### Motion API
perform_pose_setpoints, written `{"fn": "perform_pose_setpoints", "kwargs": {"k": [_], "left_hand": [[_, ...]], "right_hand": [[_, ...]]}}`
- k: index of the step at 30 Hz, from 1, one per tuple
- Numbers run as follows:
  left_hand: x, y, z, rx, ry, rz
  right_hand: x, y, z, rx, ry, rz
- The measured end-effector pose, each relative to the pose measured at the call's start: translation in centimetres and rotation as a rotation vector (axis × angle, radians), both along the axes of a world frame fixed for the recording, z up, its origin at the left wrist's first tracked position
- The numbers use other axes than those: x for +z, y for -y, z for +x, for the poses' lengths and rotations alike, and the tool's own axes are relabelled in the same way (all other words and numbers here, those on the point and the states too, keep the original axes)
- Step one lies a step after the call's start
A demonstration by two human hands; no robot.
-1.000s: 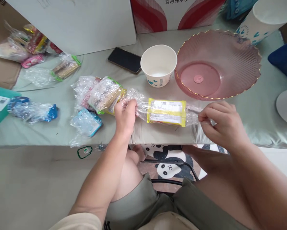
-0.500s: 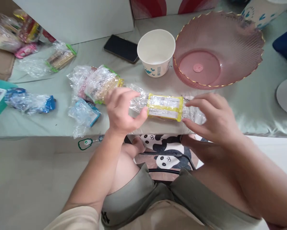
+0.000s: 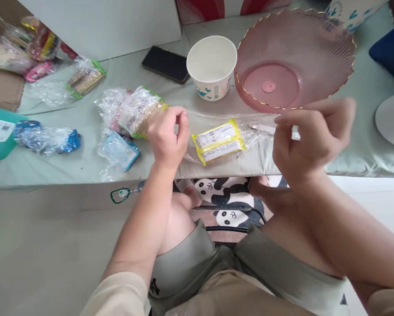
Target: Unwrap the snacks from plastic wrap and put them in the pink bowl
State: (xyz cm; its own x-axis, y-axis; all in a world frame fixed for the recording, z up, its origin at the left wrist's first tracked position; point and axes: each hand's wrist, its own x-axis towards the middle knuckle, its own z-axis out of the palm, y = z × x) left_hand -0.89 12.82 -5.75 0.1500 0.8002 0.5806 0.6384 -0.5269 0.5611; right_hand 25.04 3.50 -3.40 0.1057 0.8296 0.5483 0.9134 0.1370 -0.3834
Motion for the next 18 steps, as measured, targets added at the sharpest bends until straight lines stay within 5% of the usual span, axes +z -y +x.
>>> {"fn": "perform_pose_setpoints", "kwargs": {"k": [6,12,18], "left_hand": [[-0.5,-1.6,1.1,0.044,0.141,-0.176],[-1.3,-2.7,0.4,0.035,0.095,-0.203],[-0.8,-3.7,0.2,0.059,0.034,-0.177]], "right_hand": [[-0.4,-0.3,-2.9,0.429,0.117,-0.151],[-2.0,-2.2,-3.5,0.420,0.211,-0.253],[-0.6,-1.2,-2.5,0.618,0.366,-0.298]]}}
